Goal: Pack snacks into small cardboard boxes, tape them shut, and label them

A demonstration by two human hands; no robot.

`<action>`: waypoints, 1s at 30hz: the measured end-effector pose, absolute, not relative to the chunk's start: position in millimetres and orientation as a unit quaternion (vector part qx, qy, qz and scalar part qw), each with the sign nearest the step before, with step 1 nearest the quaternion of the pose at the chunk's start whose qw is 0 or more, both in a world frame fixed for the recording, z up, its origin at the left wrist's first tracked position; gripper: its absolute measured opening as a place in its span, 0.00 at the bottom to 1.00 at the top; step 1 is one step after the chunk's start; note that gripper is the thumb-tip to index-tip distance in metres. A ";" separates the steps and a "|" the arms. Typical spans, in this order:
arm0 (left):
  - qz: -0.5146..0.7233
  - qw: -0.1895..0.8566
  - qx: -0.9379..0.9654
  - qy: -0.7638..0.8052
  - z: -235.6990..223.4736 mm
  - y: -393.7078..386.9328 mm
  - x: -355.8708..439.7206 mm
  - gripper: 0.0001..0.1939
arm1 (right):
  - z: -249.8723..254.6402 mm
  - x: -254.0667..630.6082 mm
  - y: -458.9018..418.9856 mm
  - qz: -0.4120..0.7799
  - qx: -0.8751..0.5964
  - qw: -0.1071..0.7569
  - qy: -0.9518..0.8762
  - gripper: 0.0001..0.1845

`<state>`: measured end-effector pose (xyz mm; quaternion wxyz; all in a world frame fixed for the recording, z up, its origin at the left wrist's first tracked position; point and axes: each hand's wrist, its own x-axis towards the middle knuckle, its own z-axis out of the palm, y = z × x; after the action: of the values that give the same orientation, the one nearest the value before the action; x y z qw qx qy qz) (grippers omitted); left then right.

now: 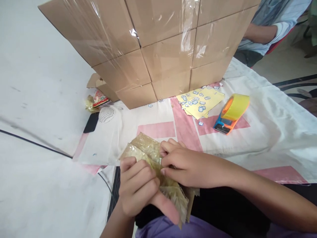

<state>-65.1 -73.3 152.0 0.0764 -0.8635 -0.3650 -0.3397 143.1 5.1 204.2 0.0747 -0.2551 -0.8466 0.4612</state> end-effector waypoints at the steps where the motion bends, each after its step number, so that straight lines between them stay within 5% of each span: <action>1: -0.361 0.088 -0.856 -0.360 157.8 -70.6 -61.5 0.27 | 205.9 145.6 3.6 0.470 -0.263 0.083 -0.839 0.11; 3: -0.381 0.105 -0.848 -0.354 166.2 -68.0 -56.0 0.26 | 208.8 151.4 0.2 0.473 -0.256 0.098 -0.837 0.04; 8: -0.405 0.138 -0.814 -0.393 162.8 -76.9 -54.0 0.28 | 202.2 158.8 -8.4 0.360 -0.169 0.122 -0.909 0.22; 14: -0.434 0.124 -0.755 -0.475 156.9 -85.0 -53.0 0.31 | 186.3 150.4 -17.3 0.284 -0.092 0.141 -0.944 0.10; 20: -0.273 0.106 -0.862 -0.414 171.3 -89.3 -55.4 0.38 | 181.6 150.8 -11.0 0.184 -0.076 0.165 -0.966 0.08; 26: -0.259 -0.063 -0.896 -0.356 180.7 -89.0 -65.5 0.23 | 163.3 150.1 -1.3 0.223 -0.007 0.231 -0.947 0.11; 30: -0.332 -0.077 -0.873 -0.350 172.9 -91.4 -72.5 0.14 | 153.5 151.0 -1.8 0.228 0.012 0.284 -0.931 0.14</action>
<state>-72.5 -91.4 172.9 -0.0768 -0.8726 -0.3496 -0.3322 151.0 -1.8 153.5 0.2835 0.0116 -0.9314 0.2281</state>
